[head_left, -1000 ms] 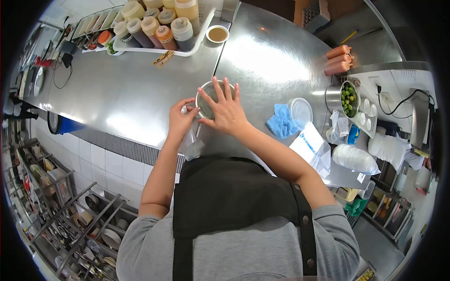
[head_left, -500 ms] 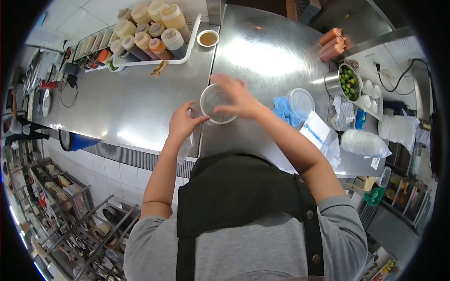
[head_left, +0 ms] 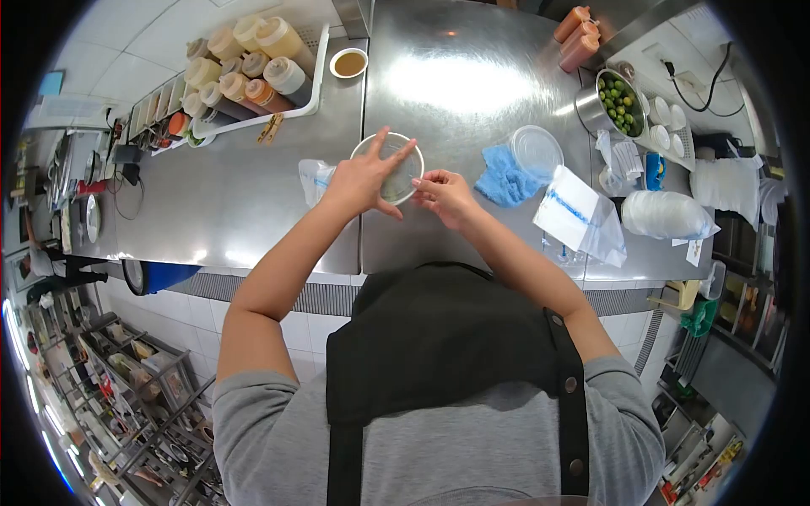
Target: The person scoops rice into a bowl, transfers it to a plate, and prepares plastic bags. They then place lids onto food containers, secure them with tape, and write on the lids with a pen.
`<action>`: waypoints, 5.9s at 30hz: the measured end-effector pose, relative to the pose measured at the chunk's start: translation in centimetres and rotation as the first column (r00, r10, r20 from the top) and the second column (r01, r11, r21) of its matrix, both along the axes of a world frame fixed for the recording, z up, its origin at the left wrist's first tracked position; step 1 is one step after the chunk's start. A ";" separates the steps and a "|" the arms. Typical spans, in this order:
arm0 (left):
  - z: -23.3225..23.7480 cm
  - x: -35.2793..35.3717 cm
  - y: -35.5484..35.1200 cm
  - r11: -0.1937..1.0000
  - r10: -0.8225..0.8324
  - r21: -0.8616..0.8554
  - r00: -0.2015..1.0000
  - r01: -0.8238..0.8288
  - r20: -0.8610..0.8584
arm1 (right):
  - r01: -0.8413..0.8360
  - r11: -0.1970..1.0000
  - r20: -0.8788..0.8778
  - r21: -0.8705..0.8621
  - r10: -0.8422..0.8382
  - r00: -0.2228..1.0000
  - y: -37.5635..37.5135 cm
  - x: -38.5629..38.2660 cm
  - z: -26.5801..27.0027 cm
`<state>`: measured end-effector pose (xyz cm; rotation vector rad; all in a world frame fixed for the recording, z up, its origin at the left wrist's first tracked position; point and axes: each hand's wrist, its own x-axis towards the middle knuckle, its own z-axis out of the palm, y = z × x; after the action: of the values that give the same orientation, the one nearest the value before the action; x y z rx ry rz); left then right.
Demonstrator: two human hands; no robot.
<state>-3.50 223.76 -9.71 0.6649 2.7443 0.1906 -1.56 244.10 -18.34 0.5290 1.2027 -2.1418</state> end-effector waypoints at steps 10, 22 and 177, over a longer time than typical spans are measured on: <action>-1.3 1.1 4.3 0.879 0.473 -0.047 0.881 -0.474 -0.027 | -0.011 0.980 -0.072 0.199 0.025 0.997 -0.8 -0.4 0.3; -5.1 -0.7 -2.6 0.793 0.565 0.452 0.769 -0.407 -0.299 | -0.123 0.931 -0.108 0.343 0.169 0.980 1.0 -0.6 -0.1; -14.6 6.1 1.2 -0.389 0.640 0.754 0.433 -0.530 0.635 | -0.362 -0.014 0.109 0.932 0.964 0.243 3.3 -13.1 0.2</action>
<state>2.61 224.95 -24.29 -0.9606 2.1258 2.5037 -14.63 247.40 -18.15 -0.5674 2.2330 -0.4865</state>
